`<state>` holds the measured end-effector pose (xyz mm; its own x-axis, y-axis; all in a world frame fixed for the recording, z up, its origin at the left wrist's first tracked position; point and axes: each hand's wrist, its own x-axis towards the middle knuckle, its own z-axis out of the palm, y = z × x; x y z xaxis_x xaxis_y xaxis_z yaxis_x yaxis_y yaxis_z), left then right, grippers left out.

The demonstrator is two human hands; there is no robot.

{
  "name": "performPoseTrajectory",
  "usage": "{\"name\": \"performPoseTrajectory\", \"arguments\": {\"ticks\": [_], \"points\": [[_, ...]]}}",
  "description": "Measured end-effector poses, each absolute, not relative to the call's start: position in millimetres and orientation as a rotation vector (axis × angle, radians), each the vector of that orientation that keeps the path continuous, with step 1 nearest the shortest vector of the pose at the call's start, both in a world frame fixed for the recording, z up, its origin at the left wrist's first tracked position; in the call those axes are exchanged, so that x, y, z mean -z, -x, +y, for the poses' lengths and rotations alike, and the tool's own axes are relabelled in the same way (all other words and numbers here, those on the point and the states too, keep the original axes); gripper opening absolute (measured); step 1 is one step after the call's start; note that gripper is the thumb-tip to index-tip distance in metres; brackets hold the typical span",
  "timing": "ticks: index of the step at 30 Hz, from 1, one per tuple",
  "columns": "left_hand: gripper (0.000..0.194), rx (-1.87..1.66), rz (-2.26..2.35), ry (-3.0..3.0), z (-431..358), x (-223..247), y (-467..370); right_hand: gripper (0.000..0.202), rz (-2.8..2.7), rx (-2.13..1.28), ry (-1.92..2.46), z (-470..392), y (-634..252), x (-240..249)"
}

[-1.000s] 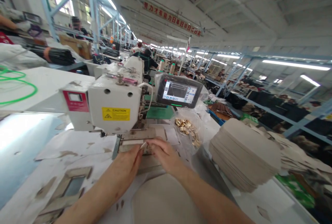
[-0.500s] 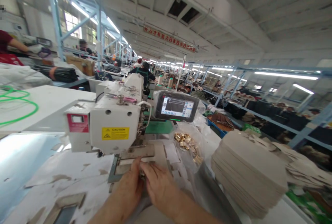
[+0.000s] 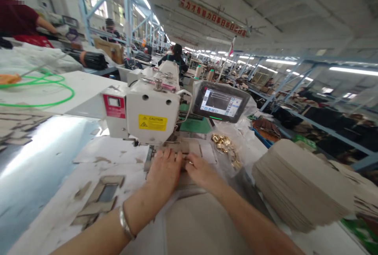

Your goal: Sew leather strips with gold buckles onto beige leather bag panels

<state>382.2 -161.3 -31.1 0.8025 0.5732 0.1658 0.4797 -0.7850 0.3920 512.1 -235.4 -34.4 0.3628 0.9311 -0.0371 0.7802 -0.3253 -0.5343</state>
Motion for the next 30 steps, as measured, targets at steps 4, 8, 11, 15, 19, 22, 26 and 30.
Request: {"name": "performPoseTrajectory", "arguments": {"ticks": [4,8,11,15,19,22,26,30], "points": [[0.049,-0.466,0.757,-2.999,-162.9,49.1,-377.1,0.016,-1.353,-0.717,2.114,-217.6,-545.9,33.5],[0.052,-0.504,0.770,-3.059,-155.1,82.3,-376.8,0.017,-1.175,-0.871,2.083,-204.7,-563.4,33.7],[0.057,-0.556,0.737,-3.054,-144.2,96.3,-375.9,0.018,-1.130,-0.918,2.100,-198.2,-567.2,37.0],[0.061,-0.603,0.701,-3.042,-132.2,98.2,-374.1,0.018,-1.112,-0.905,2.138,-190.3,-566.6,46.1],[0.062,-0.560,0.731,-3.050,-129.0,97.0,-373.6,0.018,-1.133,-0.843,2.169,-182.5,-563.7,55.8],[0.060,-0.536,0.748,-3.054,-131.5,95.9,-373.6,0.016,-1.159,-0.808,2.185,-179.4,-561.9,59.1],[0.059,-0.488,0.757,-3.023,-135.1,93.5,-373.9,0.016,-1.186,-0.774,2.204,-179.8,-562.7,56.9],[0.058,-0.494,0.757,-2.977,-134.5,94.4,-374.7,0.020,-1.100,-0.803,2.310,-182.4,-568.1,46.9]]}}
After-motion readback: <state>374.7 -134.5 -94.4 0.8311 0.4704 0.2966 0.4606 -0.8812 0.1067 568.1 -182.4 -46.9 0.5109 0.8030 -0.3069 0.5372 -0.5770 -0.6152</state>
